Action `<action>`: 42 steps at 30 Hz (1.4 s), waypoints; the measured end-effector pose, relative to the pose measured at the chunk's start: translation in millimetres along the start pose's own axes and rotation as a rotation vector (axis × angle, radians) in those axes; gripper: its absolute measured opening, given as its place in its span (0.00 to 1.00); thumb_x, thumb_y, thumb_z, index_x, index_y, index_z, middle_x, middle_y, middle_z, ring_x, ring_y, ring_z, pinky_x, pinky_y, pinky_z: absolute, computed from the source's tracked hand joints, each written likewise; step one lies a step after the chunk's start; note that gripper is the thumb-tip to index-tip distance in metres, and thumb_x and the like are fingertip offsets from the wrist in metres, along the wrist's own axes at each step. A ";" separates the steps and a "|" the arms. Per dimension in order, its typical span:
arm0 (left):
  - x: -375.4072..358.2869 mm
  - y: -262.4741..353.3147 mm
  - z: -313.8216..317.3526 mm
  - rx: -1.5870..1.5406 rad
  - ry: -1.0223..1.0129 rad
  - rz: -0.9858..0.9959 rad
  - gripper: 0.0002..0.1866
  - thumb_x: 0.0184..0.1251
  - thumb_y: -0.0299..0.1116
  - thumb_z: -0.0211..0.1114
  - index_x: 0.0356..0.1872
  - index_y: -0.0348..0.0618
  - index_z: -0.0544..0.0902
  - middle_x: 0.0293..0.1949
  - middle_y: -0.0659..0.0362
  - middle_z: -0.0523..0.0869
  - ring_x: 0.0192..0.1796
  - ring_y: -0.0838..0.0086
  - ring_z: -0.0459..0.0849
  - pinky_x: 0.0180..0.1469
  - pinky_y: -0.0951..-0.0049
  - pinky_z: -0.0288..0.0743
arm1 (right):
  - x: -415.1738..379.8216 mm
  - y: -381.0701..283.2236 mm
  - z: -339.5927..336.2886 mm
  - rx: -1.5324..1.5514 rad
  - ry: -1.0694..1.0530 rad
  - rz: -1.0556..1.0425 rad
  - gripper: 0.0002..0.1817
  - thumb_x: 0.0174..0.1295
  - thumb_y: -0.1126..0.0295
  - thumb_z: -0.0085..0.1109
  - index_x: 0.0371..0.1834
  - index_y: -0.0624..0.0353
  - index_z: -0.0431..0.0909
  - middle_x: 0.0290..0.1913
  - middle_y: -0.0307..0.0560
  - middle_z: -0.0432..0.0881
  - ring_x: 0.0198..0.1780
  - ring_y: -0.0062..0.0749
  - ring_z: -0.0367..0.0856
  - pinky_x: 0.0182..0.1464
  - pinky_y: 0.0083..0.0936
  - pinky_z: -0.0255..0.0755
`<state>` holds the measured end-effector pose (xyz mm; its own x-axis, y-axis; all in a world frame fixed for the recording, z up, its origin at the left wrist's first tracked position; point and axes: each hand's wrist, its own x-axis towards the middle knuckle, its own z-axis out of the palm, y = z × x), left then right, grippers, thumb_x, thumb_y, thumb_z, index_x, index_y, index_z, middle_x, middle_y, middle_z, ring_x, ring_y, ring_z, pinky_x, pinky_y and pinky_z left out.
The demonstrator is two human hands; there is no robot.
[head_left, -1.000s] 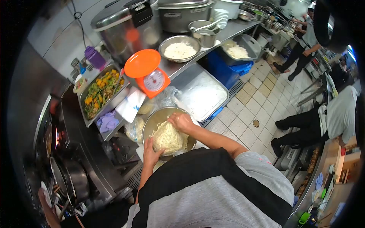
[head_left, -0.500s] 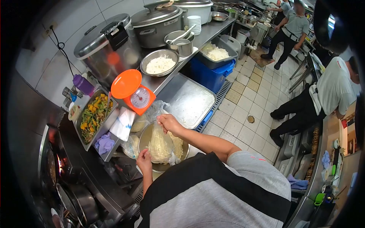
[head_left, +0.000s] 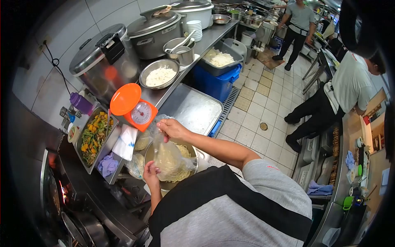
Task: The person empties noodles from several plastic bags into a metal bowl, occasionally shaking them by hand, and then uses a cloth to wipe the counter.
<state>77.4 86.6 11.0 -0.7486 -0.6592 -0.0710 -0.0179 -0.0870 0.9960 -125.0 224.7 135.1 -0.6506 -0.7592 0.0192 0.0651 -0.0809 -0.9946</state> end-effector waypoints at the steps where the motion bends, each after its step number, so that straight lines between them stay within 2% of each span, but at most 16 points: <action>1: -3.5 13.6 7.3 -0.003 -0.007 -0.001 0.12 0.65 0.25 0.56 0.50 0.38 0.75 0.31 0.62 0.78 0.31 0.82 0.76 0.30 0.82 0.71 | -0.7 -0.9 2.6 0.198 -0.023 -0.036 0.17 0.69 0.59 0.45 0.31 0.61 0.70 0.25 0.39 0.72 0.19 0.25 0.75 0.24 0.21 0.73; 2: -8.5 27.8 14.9 -0.056 0.037 0.068 0.16 0.65 0.25 0.56 0.54 0.39 0.72 0.34 0.61 0.77 0.33 0.82 0.76 0.30 0.82 0.72 | 1.2 2.3 6.3 0.401 -0.074 -0.073 0.16 0.68 0.56 0.47 0.34 0.58 0.71 0.29 0.38 0.72 0.28 0.24 0.77 0.32 0.24 0.75; 6: -23.3 62.7 44.2 0.019 -0.060 0.107 0.27 0.62 0.27 0.61 0.62 0.42 0.63 0.48 0.56 0.74 0.41 0.76 0.75 0.31 0.78 0.76 | -15.3 8.8 30.6 0.491 -0.207 -0.096 0.14 0.68 0.57 0.47 0.37 0.56 0.71 0.30 0.38 0.72 0.32 0.24 0.77 0.36 0.28 0.76; 7: -21.7 63.9 47.5 0.129 -0.133 0.119 0.29 0.61 0.28 0.63 0.62 0.43 0.63 0.51 0.56 0.73 0.42 0.74 0.76 0.31 0.75 0.76 | -22.9 11.7 36.5 0.553 -0.232 0.056 0.13 0.68 0.57 0.48 0.38 0.55 0.70 0.31 0.37 0.73 0.33 0.23 0.76 0.37 0.29 0.76; 13: -4.2 30.8 41.0 -0.222 -0.225 -0.176 0.23 0.60 0.24 0.61 0.57 0.40 0.68 0.50 0.58 0.77 0.47 0.71 0.79 0.38 0.69 0.79 | -30.6 28.3 28.3 0.770 -0.125 0.289 0.11 0.67 0.57 0.49 0.37 0.52 0.70 0.30 0.34 0.73 0.32 0.21 0.75 0.35 0.25 0.74; 17: -10.5 63.9 51.9 -0.569 -0.172 -0.129 0.17 0.62 0.22 0.56 0.53 0.40 0.70 0.49 0.57 0.78 0.50 0.71 0.79 0.51 0.69 0.75 | -24.1 48.0 2.7 0.490 0.043 0.083 0.12 0.67 0.57 0.50 0.37 0.53 0.71 0.31 0.34 0.73 0.33 0.22 0.75 0.36 0.24 0.73; 20: -8.3 71.9 51.6 -0.727 -0.286 -0.095 0.14 0.61 0.26 0.56 0.48 0.40 0.71 0.47 0.57 0.78 0.49 0.69 0.78 0.53 0.68 0.73 | -28.0 84.8 -2.7 -0.375 0.012 -0.452 0.16 0.63 0.62 0.56 0.49 0.59 0.71 0.37 0.39 0.78 0.41 0.26 0.77 0.45 0.22 0.70; 21: -7.9 75.4 53.8 -0.816 -0.310 -0.134 0.13 0.61 0.27 0.56 0.46 0.40 0.71 0.46 0.57 0.78 0.49 0.69 0.79 0.53 0.67 0.73 | -36.0 75.7 -1.2 -0.384 0.021 -0.457 0.16 0.63 0.62 0.56 0.49 0.59 0.71 0.37 0.39 0.78 0.41 0.26 0.77 0.45 0.22 0.70; 23: 0.5 54.4 48.6 -0.802 -0.339 -0.169 0.16 0.60 0.30 0.56 0.50 0.39 0.71 0.47 0.57 0.78 0.50 0.68 0.78 0.54 0.67 0.72 | -58.4 41.5 8.5 -0.347 -0.197 0.062 0.19 0.58 0.65 0.58 0.50 0.60 0.71 0.39 0.44 0.80 0.42 0.28 0.78 0.44 0.25 0.71; 30: -15.8 79.9 70.7 -0.570 -0.291 -0.222 0.19 0.63 0.26 0.53 0.56 0.38 0.70 0.49 0.56 0.78 0.51 0.69 0.78 0.53 0.65 0.73 | -52.5 48.4 -0.7 -0.474 -0.137 -0.084 0.17 0.55 0.68 0.59 0.47 0.60 0.74 0.36 0.49 0.82 0.36 0.27 0.79 0.38 0.28 0.72; 33: -4.1 49.3 54.9 -0.379 -0.462 -0.362 0.20 0.62 0.25 0.54 0.57 0.39 0.70 0.48 0.56 0.79 0.46 0.69 0.80 0.47 0.65 0.77 | -47.0 56.4 -8.6 -0.525 -0.141 -0.072 0.20 0.55 0.66 0.61 0.51 0.59 0.73 0.37 0.45 0.82 0.35 0.29 0.80 0.39 0.27 0.72; 35: 11.4 33.5 47.6 -0.310 -0.563 -0.448 0.21 0.61 0.24 0.57 0.57 0.41 0.71 0.45 0.56 0.80 0.40 0.70 0.82 0.40 0.67 0.79 | -33.5 67.8 -33.8 -0.373 -0.185 -0.287 0.24 0.54 0.65 0.62 0.56 0.56 0.72 0.37 0.44 0.83 0.34 0.29 0.80 0.39 0.26 0.73; 36: 16.1 44.0 49.2 -0.312 -0.564 -0.441 0.21 0.61 0.24 0.57 0.57 0.41 0.71 0.45 0.56 0.80 0.40 0.70 0.82 0.40 0.67 0.79 | -48.6 7.7 -54.8 -0.296 -0.112 0.058 0.29 0.55 0.63 0.62 0.61 0.54 0.68 0.40 0.46 0.81 0.34 0.29 0.80 0.40 0.25 0.75; 37: 20.4 61.9 54.1 -0.285 -0.479 -0.378 0.19 0.62 0.24 0.57 0.56 0.40 0.72 0.44 0.57 0.81 0.39 0.71 0.82 0.37 0.68 0.79 | -53.5 -25.0 -79.3 0.007 0.031 0.057 0.33 0.56 0.62 0.62 0.65 0.55 0.63 0.42 0.51 0.80 0.34 0.29 0.81 0.38 0.26 0.77; 39: 32.1 64.2 50.8 -0.258 -0.383 -0.333 0.18 0.63 0.24 0.56 0.55 0.40 0.73 0.43 0.57 0.81 0.37 0.72 0.82 0.35 0.70 0.79 | -57.4 -72.8 -152.9 0.144 0.267 -0.376 0.36 0.59 0.59 0.58 0.68 0.52 0.50 0.47 0.56 0.77 0.34 0.36 0.82 0.34 0.33 0.79; 42: 75.8 42.9 39.1 0.119 -0.107 -0.027 0.17 0.59 0.20 0.56 0.51 0.41 0.76 0.44 0.55 0.80 0.36 0.67 0.82 0.37 0.66 0.79 | -99.1 -146.2 -223.6 0.699 0.507 -0.678 0.34 0.67 0.68 0.45 0.72 0.42 0.38 0.52 0.58 0.75 0.33 0.38 0.82 0.36 0.36 0.80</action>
<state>-6.1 62.1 50.5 -0.8132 -0.5736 -0.0983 -0.1127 -0.0105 0.9936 -239.2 456.2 255.7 -0.9384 -0.0780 0.3368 -0.1132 -0.8511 -0.5126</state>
